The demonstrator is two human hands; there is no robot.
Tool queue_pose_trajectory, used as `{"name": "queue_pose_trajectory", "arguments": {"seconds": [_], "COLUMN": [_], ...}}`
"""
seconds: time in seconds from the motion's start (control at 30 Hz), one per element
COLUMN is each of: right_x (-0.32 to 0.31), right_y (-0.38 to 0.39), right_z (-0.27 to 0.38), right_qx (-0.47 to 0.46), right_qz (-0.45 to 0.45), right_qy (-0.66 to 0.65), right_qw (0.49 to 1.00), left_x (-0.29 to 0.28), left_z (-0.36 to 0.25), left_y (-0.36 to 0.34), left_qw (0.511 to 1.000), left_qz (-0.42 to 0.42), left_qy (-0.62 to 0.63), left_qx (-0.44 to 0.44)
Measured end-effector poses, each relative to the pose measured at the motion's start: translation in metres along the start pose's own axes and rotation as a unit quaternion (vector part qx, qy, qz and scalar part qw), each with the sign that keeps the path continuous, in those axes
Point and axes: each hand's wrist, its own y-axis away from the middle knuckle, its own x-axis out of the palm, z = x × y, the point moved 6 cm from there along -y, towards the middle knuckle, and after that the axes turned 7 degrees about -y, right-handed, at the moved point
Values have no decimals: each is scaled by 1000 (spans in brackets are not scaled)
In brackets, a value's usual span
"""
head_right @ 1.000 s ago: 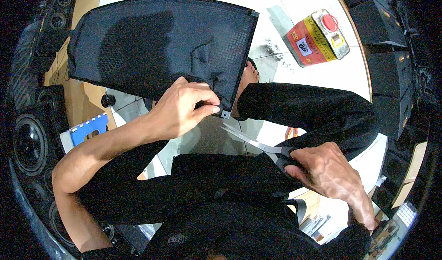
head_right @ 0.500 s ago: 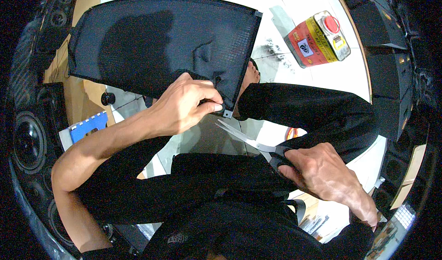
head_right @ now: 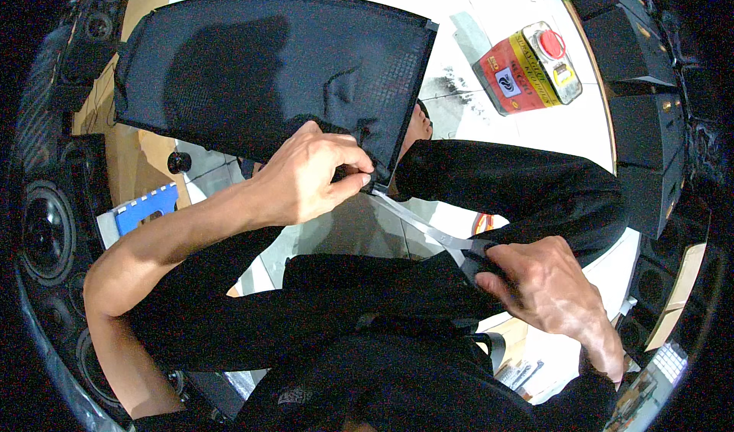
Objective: The person uses scissors to trim the edges of a black fabric cover placed on a white surface. They repeatedly adjust the fabric and cut along the perimeter, removing excess material.
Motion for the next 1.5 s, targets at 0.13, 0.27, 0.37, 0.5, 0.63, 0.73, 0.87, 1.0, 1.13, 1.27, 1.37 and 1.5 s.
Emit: {"name": "queue_pose_trajectory", "arguments": {"seconds": [0.13, 0.27, 0.37, 0.5, 0.63, 0.73, 0.87, 1.0, 1.13, 1.27, 1.37, 1.5], "right_x": [-3, -4, -3, -2, 2, 3, -2, -8, -15, -24, -26, -33], "right_y": [5, 11, 18, 18, 16, 14, 5, -6, -12, -19, -24, -34], "right_z": [-8, -10, -12, -9, -12, -9, -5, 0, 8, 18, 22, 32], "right_qx": [50, 53, 65, 46, 39, 29, 14, -3, -29, -46, -43, -49], "right_qz": [-1, -10, -11, -26, -8, -6, 4, 27, 15, 35, 73, 98], "right_qy": [-26, -31, -35, -31, -36, -15, 39, 99, 167, 222, 251, 275], "right_qw": [998, 998, 997, 998, 999, 999, 999, 995, 985, 973, 964, 955], "left_x": [2, 4, -4, -6, -3, -6, -17, -16, -14, -12, -13, -14], "left_z": [-5, -3, 1, 5, 9, 5, -2, -6, -7, -6, -7, -8], "left_y": [-7, -16, -16, -6, 2, 1, 2, 2, 2, 1, 2, 2], "left_qw": [998, 997, 981, 975, 973, 976, 982, 984, 988, 984, 985, 988], "left_qz": [18, -25, -36, -45, -144, -124, -91, -94, -99, -110, -113, -98], "left_qy": [-24, 37, 135, 171, 170, 165, 138, 140, 117, 128, 118, 105], "left_qx": [-60, -66, -131, -135, -65, -75, -93, -56, -10, 49, 52, 47]}}
